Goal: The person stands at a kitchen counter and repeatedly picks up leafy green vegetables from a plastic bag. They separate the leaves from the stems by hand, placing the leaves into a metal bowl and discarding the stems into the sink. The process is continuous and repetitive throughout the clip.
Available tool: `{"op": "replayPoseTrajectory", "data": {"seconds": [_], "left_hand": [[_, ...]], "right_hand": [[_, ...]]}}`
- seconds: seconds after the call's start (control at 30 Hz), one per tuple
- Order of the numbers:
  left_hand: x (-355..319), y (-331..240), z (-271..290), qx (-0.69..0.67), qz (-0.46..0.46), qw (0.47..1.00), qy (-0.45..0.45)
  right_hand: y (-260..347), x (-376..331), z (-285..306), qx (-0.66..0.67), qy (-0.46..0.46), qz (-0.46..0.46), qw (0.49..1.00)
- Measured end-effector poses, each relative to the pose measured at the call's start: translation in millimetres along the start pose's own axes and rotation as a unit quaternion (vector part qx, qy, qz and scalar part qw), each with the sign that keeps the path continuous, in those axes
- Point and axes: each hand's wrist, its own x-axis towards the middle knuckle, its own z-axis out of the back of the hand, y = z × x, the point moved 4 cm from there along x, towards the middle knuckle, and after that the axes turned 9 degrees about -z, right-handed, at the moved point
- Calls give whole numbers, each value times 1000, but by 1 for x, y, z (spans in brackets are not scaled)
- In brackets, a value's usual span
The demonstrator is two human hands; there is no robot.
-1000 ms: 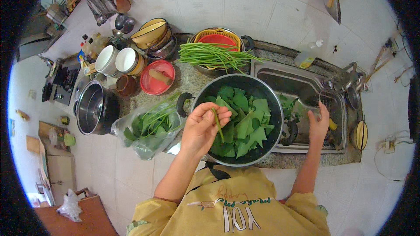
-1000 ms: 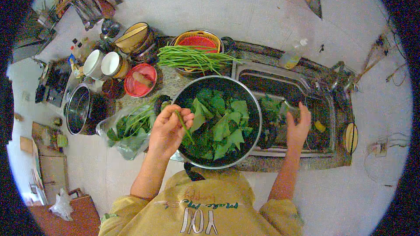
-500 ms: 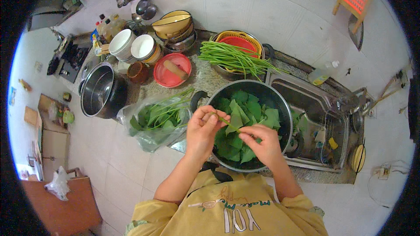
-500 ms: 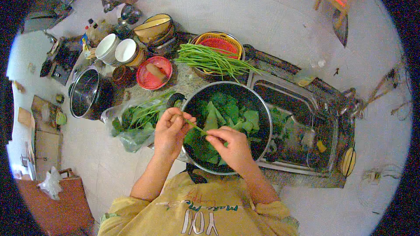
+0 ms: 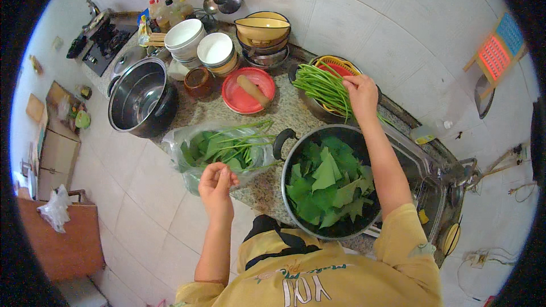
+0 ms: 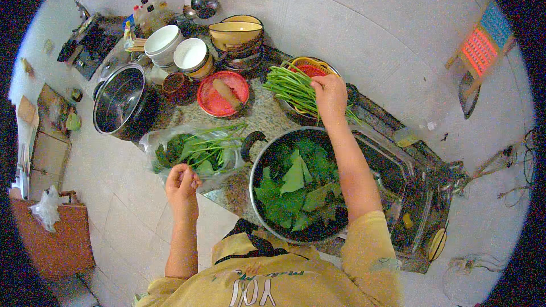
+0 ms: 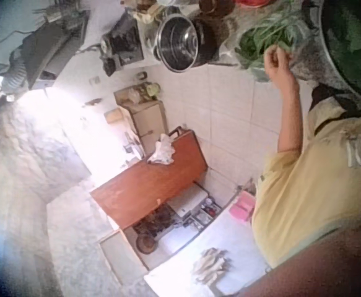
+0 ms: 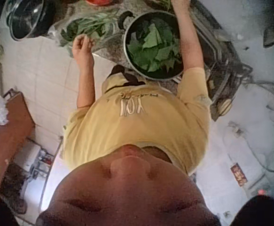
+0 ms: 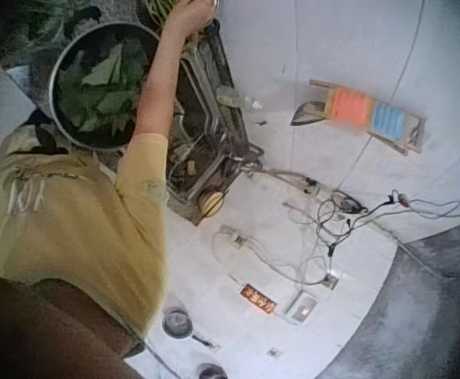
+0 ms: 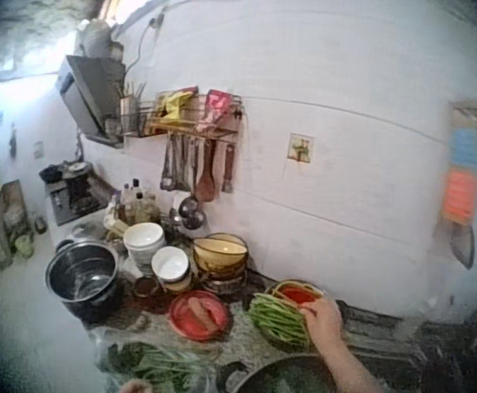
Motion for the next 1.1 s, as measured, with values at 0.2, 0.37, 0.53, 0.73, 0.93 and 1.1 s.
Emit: {"op": "replayPoseTrajectory", "data": {"seconds": [0.2,0.37,0.53,0.73,0.93,1.1], "left_hand": [[-2,-5,33,11,3,1000,-9],[1,-7,31,23,20,999,10],[3,0,17,50,33,995,85],[21,23,19,439,-152,862,202],[78,34,7,535,-253,774,225],[98,70,-24,604,-221,693,325]], "right_hand": [[-5,13,-33,-71,35,29,996],[-9,9,-37,-66,43,16,997],[-6,6,-23,-58,38,-8,998],[46,-55,26,118,102,-17,988],[59,-127,58,201,225,-114,947],[61,-158,71,211,212,-140,944]]}}
